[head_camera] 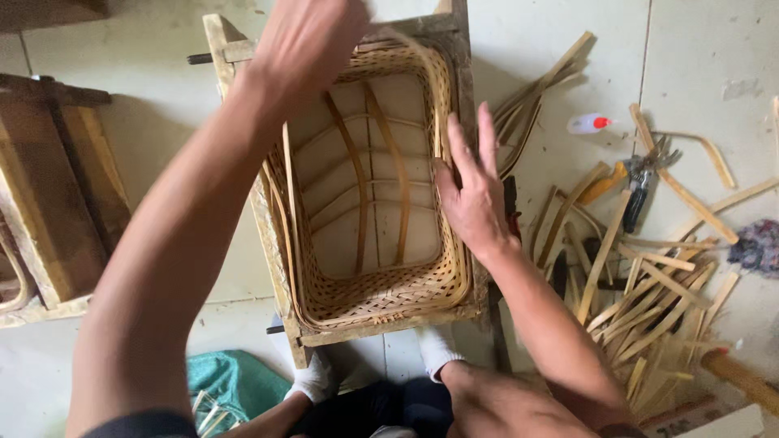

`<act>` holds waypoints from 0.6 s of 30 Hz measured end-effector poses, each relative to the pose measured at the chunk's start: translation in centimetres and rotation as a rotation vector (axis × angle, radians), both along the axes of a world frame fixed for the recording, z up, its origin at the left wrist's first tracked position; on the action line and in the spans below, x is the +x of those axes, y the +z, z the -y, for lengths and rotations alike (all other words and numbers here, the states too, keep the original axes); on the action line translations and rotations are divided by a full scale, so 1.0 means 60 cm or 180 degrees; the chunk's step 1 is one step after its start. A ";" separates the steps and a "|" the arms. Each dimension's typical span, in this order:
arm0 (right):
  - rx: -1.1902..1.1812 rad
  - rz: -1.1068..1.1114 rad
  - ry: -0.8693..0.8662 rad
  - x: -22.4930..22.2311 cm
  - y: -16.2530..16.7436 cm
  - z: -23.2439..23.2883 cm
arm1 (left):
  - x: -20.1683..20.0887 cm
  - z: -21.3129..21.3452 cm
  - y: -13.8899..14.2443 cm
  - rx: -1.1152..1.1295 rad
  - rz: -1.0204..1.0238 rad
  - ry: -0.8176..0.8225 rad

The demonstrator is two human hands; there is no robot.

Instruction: The person sits on the floor and weaves thin bamboo strips across a rectangular woven basket frame, bending and pressing strips into place. They use pliers to trim and grip strip ends, tap strips with a hammer, and cut a strip with a knife, building up a lattice of ribs inside the basket.

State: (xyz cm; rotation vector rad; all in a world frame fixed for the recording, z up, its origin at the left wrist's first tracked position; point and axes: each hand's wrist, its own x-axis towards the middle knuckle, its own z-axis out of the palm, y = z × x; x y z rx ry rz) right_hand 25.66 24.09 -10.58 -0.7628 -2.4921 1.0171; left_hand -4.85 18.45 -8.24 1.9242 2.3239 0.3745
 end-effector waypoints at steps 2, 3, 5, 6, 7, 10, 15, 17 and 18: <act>0.0267 -0.0083 -0.0046 0.003 -0.001 -0.001 | 0.047 0.066 -0.004 0.1100 0.0193 0.0285; 0.0287 -0.0060 -0.0071 0.005 -0.002 -0.002 | 0.071 0.087 -0.012 0.0949 0.0290 0.0608; 0.0093 0.0032 -0.0138 0.010 -0.003 -0.007 | 0.111 0.108 -0.036 0.0659 0.0494 0.1246; -0.0143 0.0119 -0.0174 0.014 -0.004 -0.010 | 0.122 0.110 -0.050 0.0680 0.0558 0.1335; -0.0371 0.0192 -0.0212 0.017 -0.006 -0.013 | 0.129 0.105 -0.063 0.0710 0.0611 0.1420; -0.1362 0.0356 -0.0556 0.026 -0.013 -0.018 | 0.133 0.065 -0.091 0.0839 0.0804 0.1551; -0.0724 0.0481 -0.0282 0.011 -0.003 -0.025 | 0.129 0.020 -0.103 0.1165 0.0367 0.1339; -0.0622 0.0617 -0.0249 -0.022 0.016 -0.037 | 0.130 0.024 -0.106 0.1141 0.0335 0.1277; -0.0716 0.0678 -0.0322 -0.045 0.027 -0.047 | 0.129 0.030 -0.109 0.1123 0.0240 0.1229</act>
